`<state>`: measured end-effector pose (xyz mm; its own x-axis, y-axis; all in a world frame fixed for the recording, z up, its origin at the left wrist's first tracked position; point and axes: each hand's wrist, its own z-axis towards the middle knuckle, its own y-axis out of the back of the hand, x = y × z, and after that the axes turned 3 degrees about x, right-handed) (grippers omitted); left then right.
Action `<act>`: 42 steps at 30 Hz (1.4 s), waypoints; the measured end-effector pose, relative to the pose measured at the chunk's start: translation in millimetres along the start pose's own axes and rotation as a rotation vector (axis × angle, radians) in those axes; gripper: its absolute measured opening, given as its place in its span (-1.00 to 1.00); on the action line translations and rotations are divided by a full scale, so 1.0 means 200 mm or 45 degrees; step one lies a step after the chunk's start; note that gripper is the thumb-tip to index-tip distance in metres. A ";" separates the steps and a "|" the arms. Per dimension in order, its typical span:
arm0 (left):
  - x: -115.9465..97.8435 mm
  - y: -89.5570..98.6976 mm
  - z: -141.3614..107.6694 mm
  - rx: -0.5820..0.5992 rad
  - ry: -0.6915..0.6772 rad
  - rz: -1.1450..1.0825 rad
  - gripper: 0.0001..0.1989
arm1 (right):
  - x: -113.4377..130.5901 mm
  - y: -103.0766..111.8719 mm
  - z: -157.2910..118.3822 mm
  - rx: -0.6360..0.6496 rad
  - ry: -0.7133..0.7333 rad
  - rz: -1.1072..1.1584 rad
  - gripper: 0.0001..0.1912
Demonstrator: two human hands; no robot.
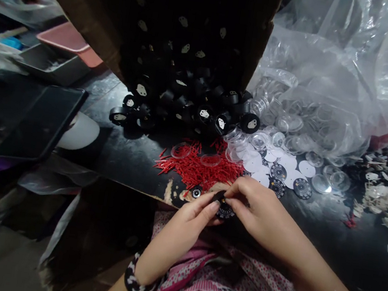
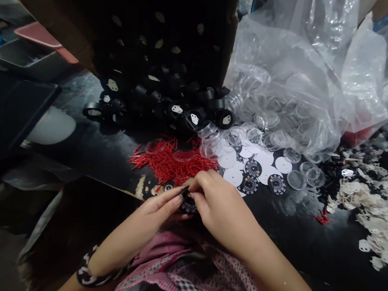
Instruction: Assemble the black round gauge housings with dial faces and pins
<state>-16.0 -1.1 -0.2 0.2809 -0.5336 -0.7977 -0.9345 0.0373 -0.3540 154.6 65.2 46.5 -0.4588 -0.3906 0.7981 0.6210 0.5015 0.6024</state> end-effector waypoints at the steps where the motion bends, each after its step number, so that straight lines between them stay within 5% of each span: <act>1: 0.00 0.00 0.00 0.005 -0.004 0.002 -0.60 | 0.00 0.00 0.00 0.001 -0.018 -0.012 -0.66; 8: 0.02 0.00 -0.02 0.032 -0.073 0.077 -0.59 | -0.02 -0.08 -0.08 -0.030 -0.210 0.142 -0.70; 13: 0.05 0.04 -0.08 -0.084 -0.081 0.248 -0.66 | 0.00 -0.10 -0.14 0.000 -0.243 0.255 -0.74; 20: 0.02 0.10 -0.08 -0.550 -0.316 -0.379 -0.66 | -0.02 -0.04 0.10 -0.065 0.019 -0.607 -0.79; 25: -0.05 0.08 -0.06 -0.584 -0.389 -0.593 -0.71 | 0.03 -0.09 0.32 -0.009 0.106 -1.078 -0.81; 29: -0.07 0.07 0.00 -0.511 -0.398 -0.619 -0.71 | 0.03 -0.11 0.38 -0.010 0.118 -1.112 -0.95; 37: -0.07 0.06 0.08 -0.492 -0.416 -0.591 -0.72 | -0.12 0.16 0.36 -0.584 0.311 -0.604 -0.82; 42: -0.05 0.07 0.02 -0.485 -0.427 -0.529 -0.68 | -0.22 0.26 0.23 -0.523 0.140 -0.805 -0.80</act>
<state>-30.4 8.9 1.0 0.6308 -0.1442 -0.7624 -0.7280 -0.4499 -0.5172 177.8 142.7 43.2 -0.7533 -0.5933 0.2838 0.4572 -0.1623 0.8744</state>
